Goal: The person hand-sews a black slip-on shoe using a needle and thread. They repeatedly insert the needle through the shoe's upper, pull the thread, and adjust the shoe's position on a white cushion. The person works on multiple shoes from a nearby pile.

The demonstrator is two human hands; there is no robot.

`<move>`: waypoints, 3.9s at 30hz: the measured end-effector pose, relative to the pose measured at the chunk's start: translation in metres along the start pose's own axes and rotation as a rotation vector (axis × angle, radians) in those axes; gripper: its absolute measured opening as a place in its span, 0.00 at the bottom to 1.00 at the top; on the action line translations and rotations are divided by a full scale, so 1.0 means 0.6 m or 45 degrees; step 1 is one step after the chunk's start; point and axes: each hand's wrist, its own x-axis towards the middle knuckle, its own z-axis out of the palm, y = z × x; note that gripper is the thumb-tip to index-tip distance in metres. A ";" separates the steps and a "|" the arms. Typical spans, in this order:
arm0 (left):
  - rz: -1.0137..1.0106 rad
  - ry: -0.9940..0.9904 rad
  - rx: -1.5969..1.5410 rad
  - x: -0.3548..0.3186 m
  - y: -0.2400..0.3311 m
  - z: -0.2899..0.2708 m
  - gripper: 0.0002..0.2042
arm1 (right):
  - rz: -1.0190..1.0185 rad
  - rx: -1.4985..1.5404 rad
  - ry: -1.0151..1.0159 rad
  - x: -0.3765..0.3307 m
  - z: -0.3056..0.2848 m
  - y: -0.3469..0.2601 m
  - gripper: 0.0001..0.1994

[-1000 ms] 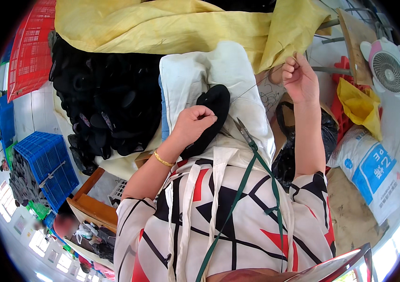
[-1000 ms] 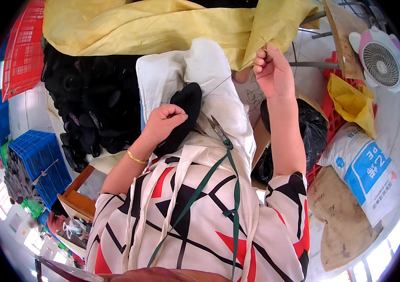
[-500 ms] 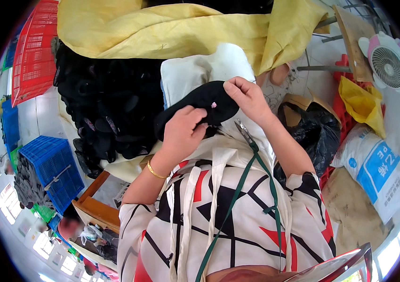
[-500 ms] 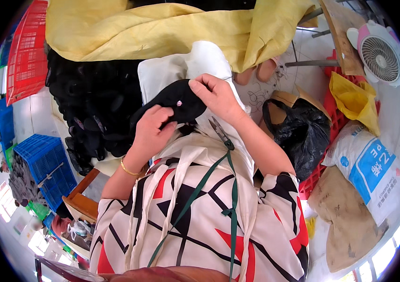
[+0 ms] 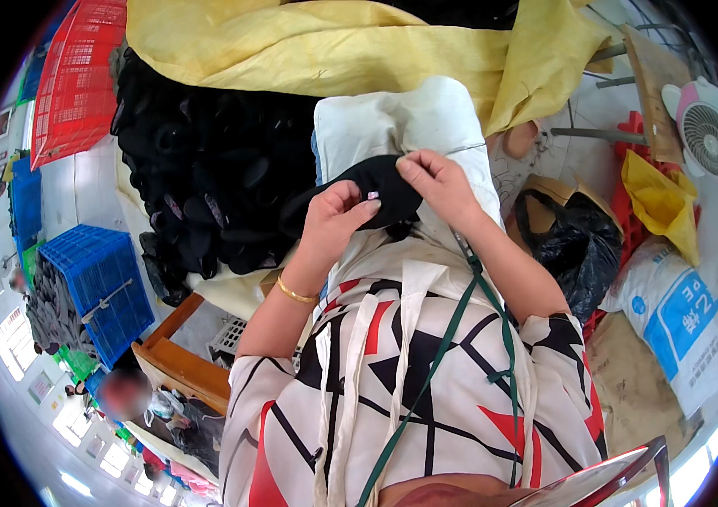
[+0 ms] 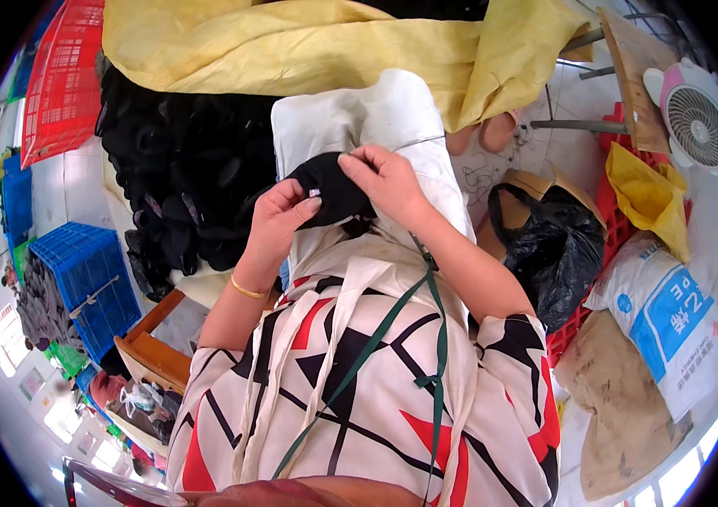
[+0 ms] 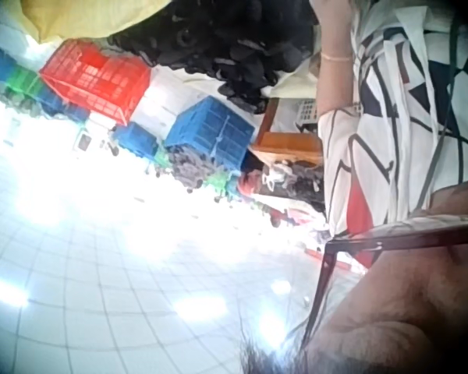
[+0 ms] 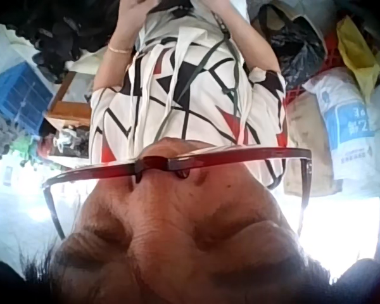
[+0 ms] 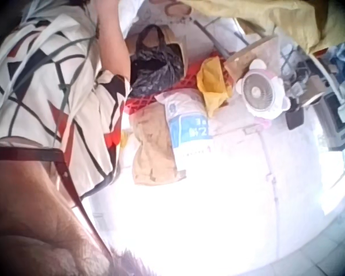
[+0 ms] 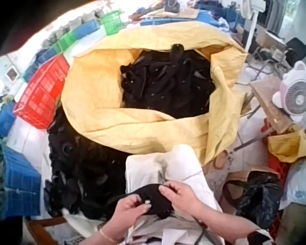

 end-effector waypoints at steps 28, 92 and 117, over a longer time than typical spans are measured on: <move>0.713 -0.055 1.769 0.109 -0.048 0.057 0.04 | 0.228 0.389 0.145 -0.003 -0.091 -0.018 0.15; -0.081 -0.116 -0.048 0.026 0.004 -0.003 0.09 | -0.078 -0.108 -0.202 -0.023 0.014 -0.038 0.09; 1.041 -0.244 1.146 -0.002 0.045 0.001 0.13 | -0.075 -0.567 -0.815 -0.033 -0.061 -0.120 0.06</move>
